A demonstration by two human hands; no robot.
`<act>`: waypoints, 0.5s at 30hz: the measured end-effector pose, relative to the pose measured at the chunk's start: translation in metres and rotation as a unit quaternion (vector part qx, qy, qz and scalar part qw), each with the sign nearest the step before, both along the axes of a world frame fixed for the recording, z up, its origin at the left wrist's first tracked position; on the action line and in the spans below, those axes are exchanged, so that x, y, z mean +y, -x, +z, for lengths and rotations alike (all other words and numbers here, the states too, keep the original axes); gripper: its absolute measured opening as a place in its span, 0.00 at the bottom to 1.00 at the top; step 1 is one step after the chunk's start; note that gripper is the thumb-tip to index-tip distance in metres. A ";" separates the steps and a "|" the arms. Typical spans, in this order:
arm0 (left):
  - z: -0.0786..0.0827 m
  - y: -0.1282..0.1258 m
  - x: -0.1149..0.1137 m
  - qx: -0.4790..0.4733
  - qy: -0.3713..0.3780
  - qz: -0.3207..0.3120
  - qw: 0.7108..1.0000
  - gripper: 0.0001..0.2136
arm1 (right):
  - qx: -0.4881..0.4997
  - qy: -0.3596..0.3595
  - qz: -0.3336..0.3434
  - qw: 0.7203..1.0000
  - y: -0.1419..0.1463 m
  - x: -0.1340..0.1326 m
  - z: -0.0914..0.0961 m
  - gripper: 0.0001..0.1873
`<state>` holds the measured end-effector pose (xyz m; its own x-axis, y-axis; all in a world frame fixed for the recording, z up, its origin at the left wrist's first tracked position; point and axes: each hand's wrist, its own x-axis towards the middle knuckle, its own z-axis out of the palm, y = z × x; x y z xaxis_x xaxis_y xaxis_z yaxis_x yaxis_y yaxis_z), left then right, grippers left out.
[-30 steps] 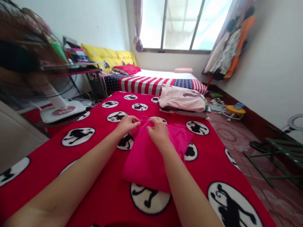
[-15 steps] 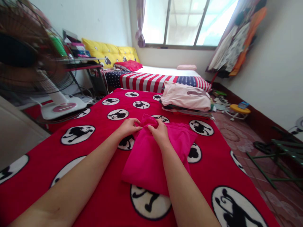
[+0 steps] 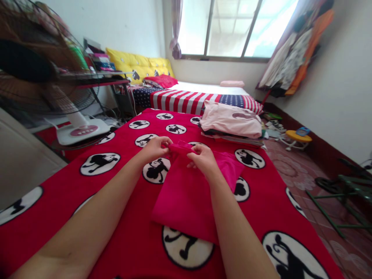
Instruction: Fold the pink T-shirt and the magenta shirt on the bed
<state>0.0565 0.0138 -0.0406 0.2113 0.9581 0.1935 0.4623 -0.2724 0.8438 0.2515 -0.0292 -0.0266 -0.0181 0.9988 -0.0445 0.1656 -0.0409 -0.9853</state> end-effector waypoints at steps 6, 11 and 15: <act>0.015 -0.012 -0.009 -0.131 -0.037 -0.096 0.986 0.09 | 0.061 -0.076 0.091 0.991 -0.016 -0.012 0.024 0.13; 0.013 -0.033 -0.024 -0.333 0.129 -0.178 0.917 0.31 | 0.150 -0.109 0.084 0.979 -0.019 -0.016 0.032 0.17; 0.008 -0.048 -0.030 -0.386 0.221 -0.238 0.864 0.29 | 0.186 -0.117 0.063 0.973 -0.020 -0.015 0.034 0.15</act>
<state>0.1040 -0.0164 -0.0330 0.5730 0.8146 0.0900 -0.3594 0.1511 0.9209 0.2713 -0.0440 0.0071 -0.1130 0.9695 0.2176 -0.2160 0.1898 -0.9578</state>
